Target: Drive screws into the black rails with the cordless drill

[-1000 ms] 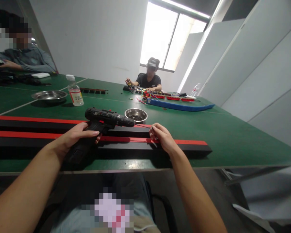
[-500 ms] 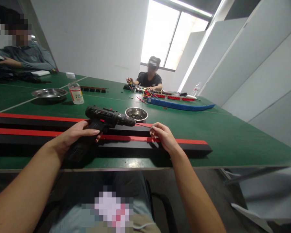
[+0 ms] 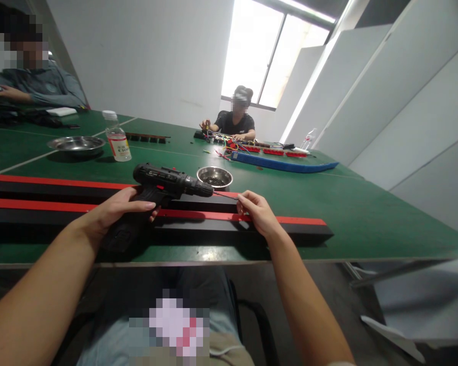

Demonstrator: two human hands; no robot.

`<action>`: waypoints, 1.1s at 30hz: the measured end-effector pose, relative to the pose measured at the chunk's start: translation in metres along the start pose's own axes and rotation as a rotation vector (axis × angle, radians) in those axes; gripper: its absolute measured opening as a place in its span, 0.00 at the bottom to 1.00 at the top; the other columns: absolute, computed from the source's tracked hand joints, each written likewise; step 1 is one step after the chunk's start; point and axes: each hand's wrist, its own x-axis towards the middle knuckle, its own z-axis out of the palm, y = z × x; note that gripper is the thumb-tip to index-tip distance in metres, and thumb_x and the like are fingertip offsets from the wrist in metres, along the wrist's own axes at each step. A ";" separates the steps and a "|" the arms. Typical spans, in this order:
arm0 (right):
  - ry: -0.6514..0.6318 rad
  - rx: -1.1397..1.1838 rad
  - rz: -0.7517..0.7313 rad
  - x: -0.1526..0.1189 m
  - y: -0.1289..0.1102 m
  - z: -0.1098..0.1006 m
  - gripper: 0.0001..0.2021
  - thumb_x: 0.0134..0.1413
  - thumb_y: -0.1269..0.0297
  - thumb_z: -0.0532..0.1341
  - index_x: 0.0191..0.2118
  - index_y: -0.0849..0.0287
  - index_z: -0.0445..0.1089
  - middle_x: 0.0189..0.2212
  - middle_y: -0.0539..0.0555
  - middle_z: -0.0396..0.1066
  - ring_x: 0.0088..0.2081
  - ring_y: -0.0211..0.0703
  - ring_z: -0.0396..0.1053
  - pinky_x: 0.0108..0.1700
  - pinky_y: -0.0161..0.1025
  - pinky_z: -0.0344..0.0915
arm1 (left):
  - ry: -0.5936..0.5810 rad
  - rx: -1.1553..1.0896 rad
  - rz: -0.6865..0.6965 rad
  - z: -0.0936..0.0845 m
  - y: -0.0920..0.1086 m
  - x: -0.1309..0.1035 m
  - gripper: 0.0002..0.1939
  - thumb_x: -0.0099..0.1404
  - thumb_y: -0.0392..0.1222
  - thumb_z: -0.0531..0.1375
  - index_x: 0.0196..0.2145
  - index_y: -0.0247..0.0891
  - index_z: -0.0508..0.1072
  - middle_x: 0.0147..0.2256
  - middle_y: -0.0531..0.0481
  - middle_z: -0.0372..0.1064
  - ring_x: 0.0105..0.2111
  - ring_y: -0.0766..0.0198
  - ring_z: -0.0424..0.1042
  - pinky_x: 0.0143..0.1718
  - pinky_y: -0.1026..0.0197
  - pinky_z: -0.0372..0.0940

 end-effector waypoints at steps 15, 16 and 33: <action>-0.034 -0.053 0.002 0.000 -0.001 0.001 0.18 0.62 0.47 0.62 0.30 0.57 0.69 0.25 0.49 0.66 0.27 0.37 0.61 0.32 0.36 0.59 | 0.003 0.009 0.002 -0.002 -0.002 -0.004 0.19 0.55 0.44 0.71 0.41 0.35 0.72 0.30 0.48 0.75 0.28 0.62 0.75 0.28 0.65 0.69; -0.034 -0.046 0.006 0.000 -0.001 0.001 0.19 0.63 0.47 0.62 0.30 0.58 0.69 0.25 0.49 0.66 0.27 0.37 0.61 0.32 0.36 0.59 | 0.000 0.007 0.005 -0.002 -0.002 -0.004 0.19 0.55 0.44 0.71 0.41 0.35 0.72 0.30 0.48 0.75 0.28 0.62 0.75 0.28 0.65 0.69; -0.009 -0.187 -0.007 0.002 0.001 0.003 0.23 0.60 0.41 0.60 0.30 0.57 0.66 0.24 0.49 0.66 0.26 0.37 0.63 0.32 0.36 0.62 | -0.051 0.169 0.087 0.010 0.011 -0.006 0.13 0.57 0.47 0.68 0.33 0.36 0.74 0.29 0.49 0.73 0.29 0.62 0.72 0.32 0.64 0.66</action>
